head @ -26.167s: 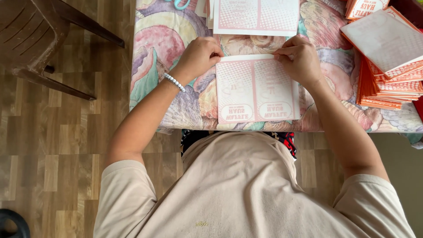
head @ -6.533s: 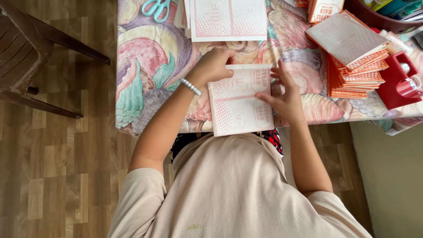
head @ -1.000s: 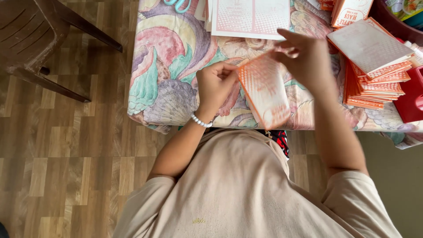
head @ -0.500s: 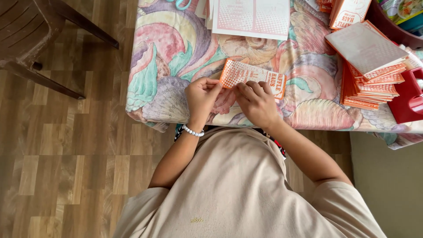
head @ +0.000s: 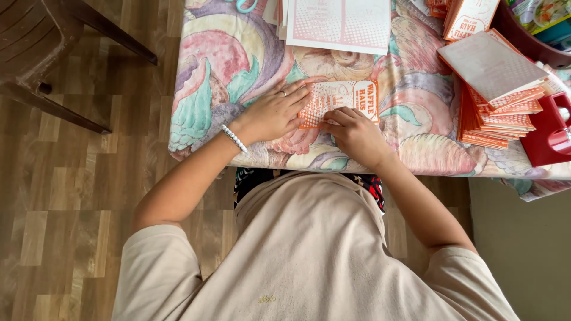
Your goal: The person is manually folding paper food wrappers and organizing them into stacks on a table.
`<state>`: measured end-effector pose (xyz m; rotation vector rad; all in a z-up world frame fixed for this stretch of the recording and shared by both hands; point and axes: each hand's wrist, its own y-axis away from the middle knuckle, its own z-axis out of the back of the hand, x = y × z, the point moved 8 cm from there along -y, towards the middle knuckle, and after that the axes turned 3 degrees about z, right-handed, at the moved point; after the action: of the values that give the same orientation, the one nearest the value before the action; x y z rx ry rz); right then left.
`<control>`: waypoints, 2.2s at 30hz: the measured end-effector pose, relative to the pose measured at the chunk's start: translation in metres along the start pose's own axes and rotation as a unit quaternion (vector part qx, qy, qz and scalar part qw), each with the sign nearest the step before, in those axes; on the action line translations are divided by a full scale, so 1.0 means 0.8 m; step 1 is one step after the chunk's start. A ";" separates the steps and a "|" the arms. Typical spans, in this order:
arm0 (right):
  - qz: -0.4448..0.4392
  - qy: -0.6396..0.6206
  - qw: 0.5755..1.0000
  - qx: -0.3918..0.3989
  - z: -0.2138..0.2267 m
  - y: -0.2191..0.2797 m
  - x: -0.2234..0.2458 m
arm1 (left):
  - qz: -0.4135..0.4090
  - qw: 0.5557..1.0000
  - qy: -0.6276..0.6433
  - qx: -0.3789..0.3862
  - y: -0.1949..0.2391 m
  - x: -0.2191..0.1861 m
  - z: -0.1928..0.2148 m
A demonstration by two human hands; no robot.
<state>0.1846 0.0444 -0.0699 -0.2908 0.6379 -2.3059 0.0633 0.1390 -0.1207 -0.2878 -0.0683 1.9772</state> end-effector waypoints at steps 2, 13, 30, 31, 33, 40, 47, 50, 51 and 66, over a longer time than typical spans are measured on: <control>-0.018 0.002 1.000 -0.007 -0.005 0.013 -0.014 | 0.001 1.000 0.010 0.012 -0.002 0.002 0.002; -0.042 -0.002 0.999 0.002 0.006 0.019 -0.021 | 0.001 0.999 -0.017 0.030 0.001 -0.001 0.001; -0.249 0.102 0.938 0.218 -0.056 -0.026 -0.103 | 0.004 0.998 -0.065 -0.021 -0.008 -0.016 0.028; -0.251 0.099 0.938 0.220 -0.048 -0.013 -0.119 | 0.004 0.998 -0.063 -0.018 -0.007 -0.016 0.030; -0.286 0.165 0.905 0.269 -0.029 0.025 -0.160 | 0.012 0.998 -0.058 0.009 -0.008 -0.016 0.027; -0.325 0.176 0.894 0.254 0.008 0.076 -0.179 | 0.011 0.997 -0.074 0.025 -0.009 -0.015 0.023; -0.055 0.067 0.996 -0.020 0.025 0.038 -0.042 | -0.021 0.995 -0.102 -0.007 -0.009 -0.017 0.012; -0.012 0.067 0.998 -0.002 0.012 0.046 -0.035 | -0.020 0.996 -0.086 -0.015 -0.003 -0.012 0.019; 0.001 0.059 0.998 -0.003 0.009 0.052 -0.036 | -0.020 0.997 -0.070 -0.016 0.000 -0.011 0.020; -0.178 0.080 0.966 0.169 0.001 -0.041 -0.064 | 0.023 0.999 -0.025 0.008 -0.012 -0.015 0.037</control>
<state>0.2027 0.1000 -0.0532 -0.0580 0.2707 -2.7547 0.0696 0.1349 -0.0885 -0.2310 -0.0793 2.0298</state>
